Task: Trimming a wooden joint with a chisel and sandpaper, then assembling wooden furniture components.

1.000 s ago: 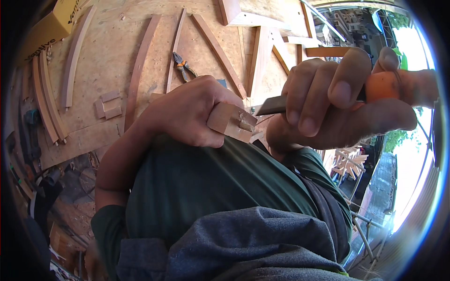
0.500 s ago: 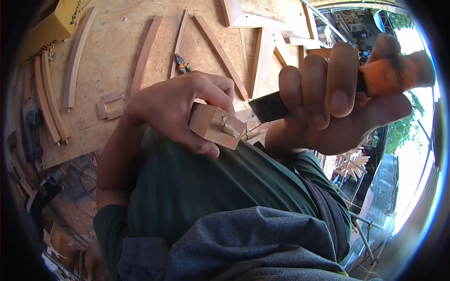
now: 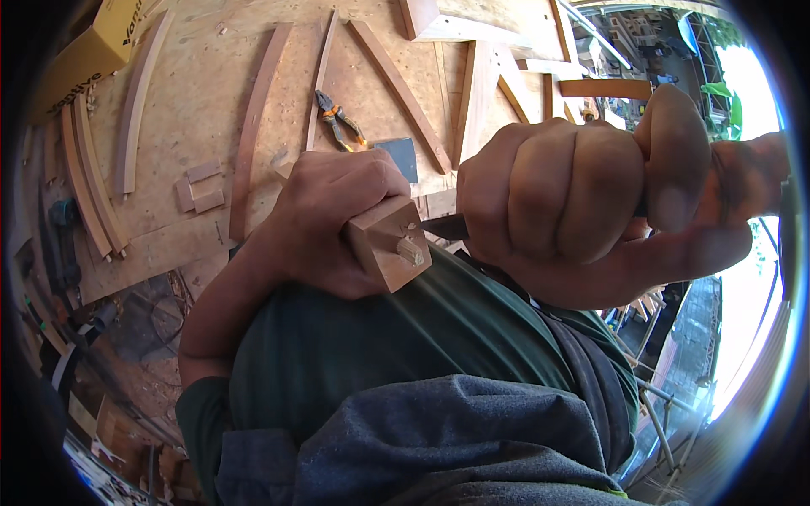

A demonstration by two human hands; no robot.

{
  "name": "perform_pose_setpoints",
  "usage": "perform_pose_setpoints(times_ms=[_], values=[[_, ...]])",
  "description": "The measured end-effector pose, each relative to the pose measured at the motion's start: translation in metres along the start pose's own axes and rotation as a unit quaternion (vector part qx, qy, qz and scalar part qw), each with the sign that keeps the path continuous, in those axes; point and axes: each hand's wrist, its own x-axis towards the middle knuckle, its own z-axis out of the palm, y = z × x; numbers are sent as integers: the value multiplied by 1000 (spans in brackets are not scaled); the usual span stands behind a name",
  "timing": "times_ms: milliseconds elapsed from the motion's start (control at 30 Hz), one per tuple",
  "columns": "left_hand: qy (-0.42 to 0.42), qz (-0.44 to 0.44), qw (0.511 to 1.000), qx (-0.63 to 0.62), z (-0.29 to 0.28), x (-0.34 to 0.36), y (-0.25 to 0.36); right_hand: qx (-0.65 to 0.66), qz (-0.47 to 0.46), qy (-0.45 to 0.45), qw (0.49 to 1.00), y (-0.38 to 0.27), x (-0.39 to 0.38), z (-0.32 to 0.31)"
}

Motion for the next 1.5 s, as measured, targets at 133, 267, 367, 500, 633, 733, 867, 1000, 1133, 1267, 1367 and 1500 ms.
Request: perform_pose_setpoints(times_ms=[133,267,367,500,633,733,867,1000,1133,1267,1367,1500], values=[[34,21,999,6,3,2,1,-61,112,-56,990,-14,-8,-15],[90,68,993,31,9,2,0,-64,73,-29,995,-9,-12,-5],[116,101,984,95,11,3,2,-73,66,-13,995,-9,-14,-2],[24,22,999,17,5,1,0,-61,72,-1,996,-9,-13,1],[47,43,998,19,4,3,0,-12,6,-4,1000,5,-12,3],[13,24,1000,8,4,2,-3,-25,8,5,1000,3,-18,-2],[6,15,1000,15,1,2,-1,-64,20,-16,998,6,-6,-4],[3,24,1000,1,0,3,-3,-52,85,-16,995,-8,-2,1],[18,32,999,-19,1,2,-8,-101,88,50,990,-10,-5,17],[29,29,998,-41,9,-1,-10,-183,70,147,970,-2,-8,27],[-29,1,999,-31,5,2,-5,-87,-31,40,995,2,-16,13],[-23,-3,999,-40,12,-3,-4,-54,1,-66,996,-8,-26,11]])
